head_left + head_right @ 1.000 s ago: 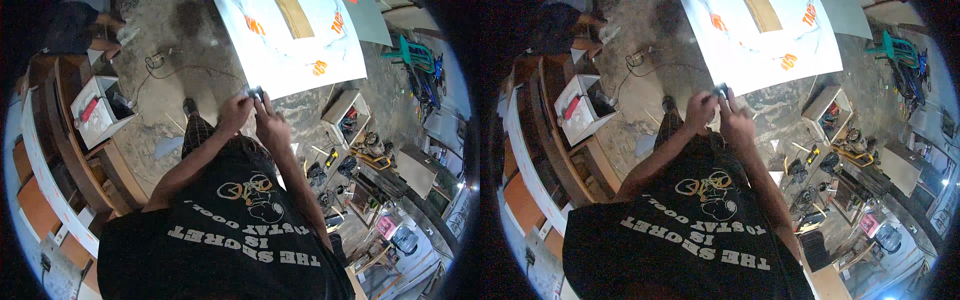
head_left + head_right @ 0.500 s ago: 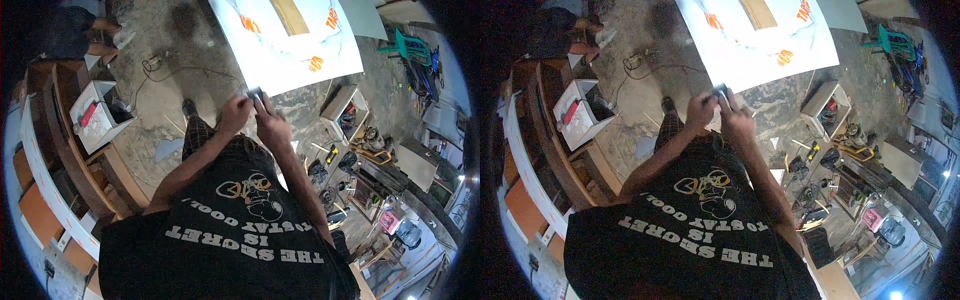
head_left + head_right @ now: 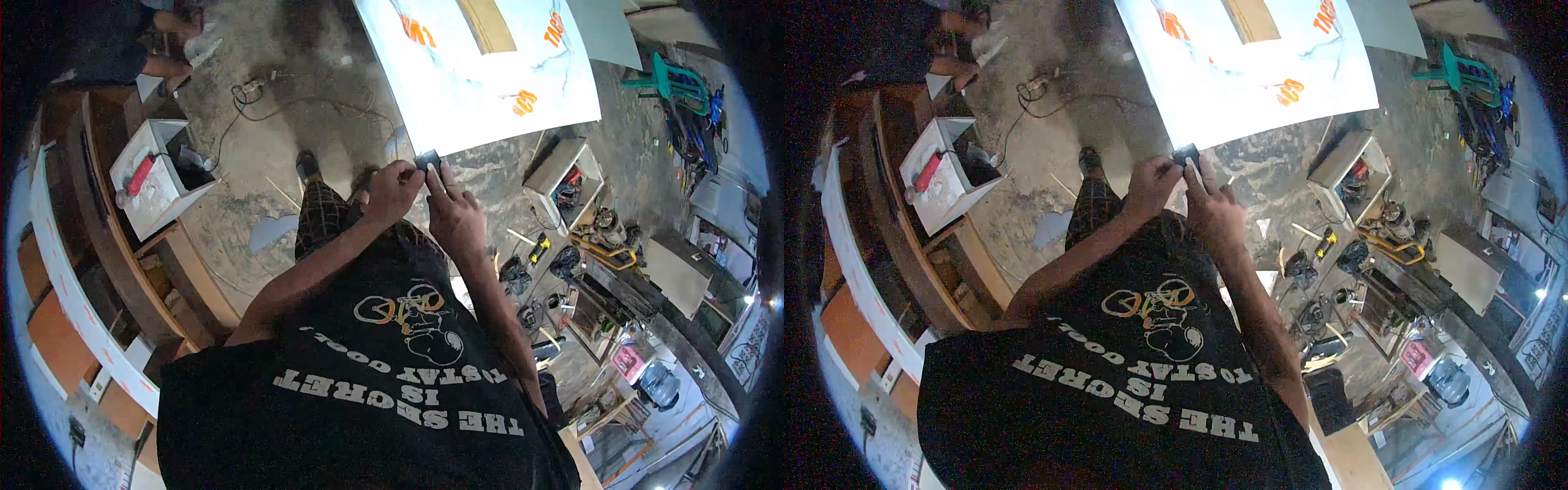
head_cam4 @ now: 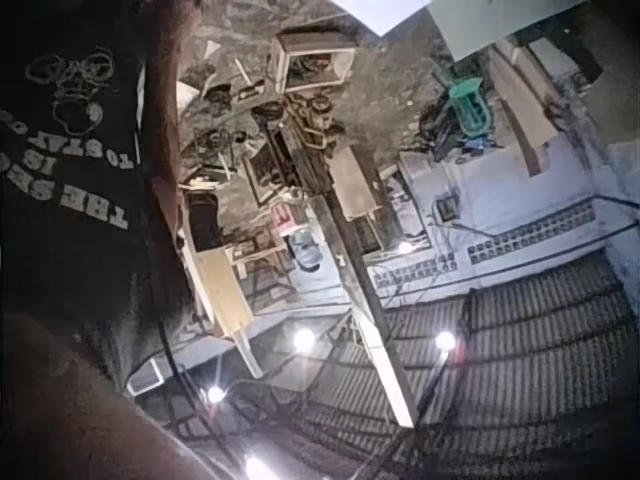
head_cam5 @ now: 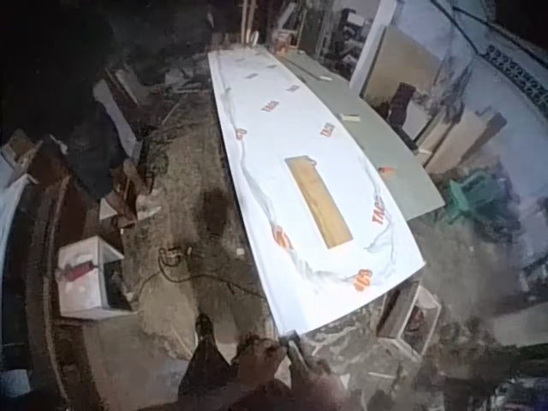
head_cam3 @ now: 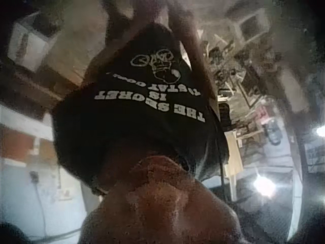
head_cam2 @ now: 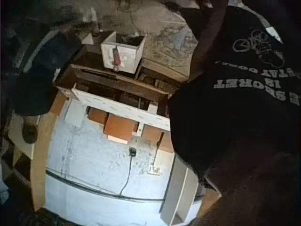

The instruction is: The person sands the edges of a large white panel using a sanding block and then uses a small file to trim the plastic film at the corners.

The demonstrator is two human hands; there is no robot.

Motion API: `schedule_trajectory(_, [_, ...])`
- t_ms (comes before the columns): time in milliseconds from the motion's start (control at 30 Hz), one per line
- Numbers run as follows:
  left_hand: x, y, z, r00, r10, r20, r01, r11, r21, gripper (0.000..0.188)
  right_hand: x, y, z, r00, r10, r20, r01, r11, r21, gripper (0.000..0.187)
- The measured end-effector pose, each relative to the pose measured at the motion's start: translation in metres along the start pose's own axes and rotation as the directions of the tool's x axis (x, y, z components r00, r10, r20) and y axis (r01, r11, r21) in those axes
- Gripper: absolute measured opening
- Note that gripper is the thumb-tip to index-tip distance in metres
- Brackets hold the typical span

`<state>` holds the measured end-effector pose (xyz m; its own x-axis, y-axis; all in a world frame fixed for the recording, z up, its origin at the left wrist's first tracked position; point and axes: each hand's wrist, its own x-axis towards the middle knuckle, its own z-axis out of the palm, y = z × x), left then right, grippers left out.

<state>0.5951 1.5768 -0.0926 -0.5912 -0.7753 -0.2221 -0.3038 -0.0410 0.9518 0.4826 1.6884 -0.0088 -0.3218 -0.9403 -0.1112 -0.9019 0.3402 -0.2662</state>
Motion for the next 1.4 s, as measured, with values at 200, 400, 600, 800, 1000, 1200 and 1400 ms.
schedule_trajectory(200, [0.045, 0.016, -0.02, 0.997, 0.021, -0.077, -0.029, 0.994, -0.101, 0.026, 0.061, -0.007, 0.006, 0.999, 0.011, 0.03, -0.01, 1.0, -0.01, 0.046])
schedule_trajectory(400, [0.071, 0.003, -0.025, 0.967, 0.085, -0.24, -0.138, 0.968, -0.212, 0.022, 0.092, -0.022, 0.007, 0.997, -0.013, -0.077, 0.008, 0.998, -0.069, 0.046])
schedule_trajectory(600, [0.122, 0.012, -0.038, 0.953, 0.012, -0.301, -0.064, 0.984, -0.164, 0.025, 0.144, -0.021, 0.009, 0.978, -0.079, -0.193, 0.057, 0.991, -0.118, 0.043])
schedule_trajectory(800, [0.099, 0.005, -0.033, 0.95, 0.034, -0.309, -0.1, 0.975, -0.2, 0.025, 0.124, -0.019, 0.009, 0.985, -0.066, -0.161, 0.058, 0.997, -0.053, 0.046])
schedule_trajectory(1000, [0.148, 0.018, -0.051, 0.94, -0.052, -0.338, -0.03, 0.972, -0.233, 0.024, 0.184, -0.027, 0.0, 0.994, -0.056, -0.09, 0.051, 0.997, -0.058, 0.049])
schedule_trajectory(1200, [0.15, 0.013, -0.055, 0.939, 0.048, -0.341, -0.106, 0.982, -0.154, 0.027, 0.183, -0.019, 0.005, 0.99, -0.086, -0.111, 0.075, 0.993, -0.096, 0.047])
schedule_trajectory(1400, [0.138, 0.015, -0.059, 0.967, -0.077, -0.244, 0.007, 0.961, -0.276, 0.031, 0.183, -0.027, 0.0, 0.988, -0.089, -0.124, 0.08, 0.994, -0.069, 0.048])
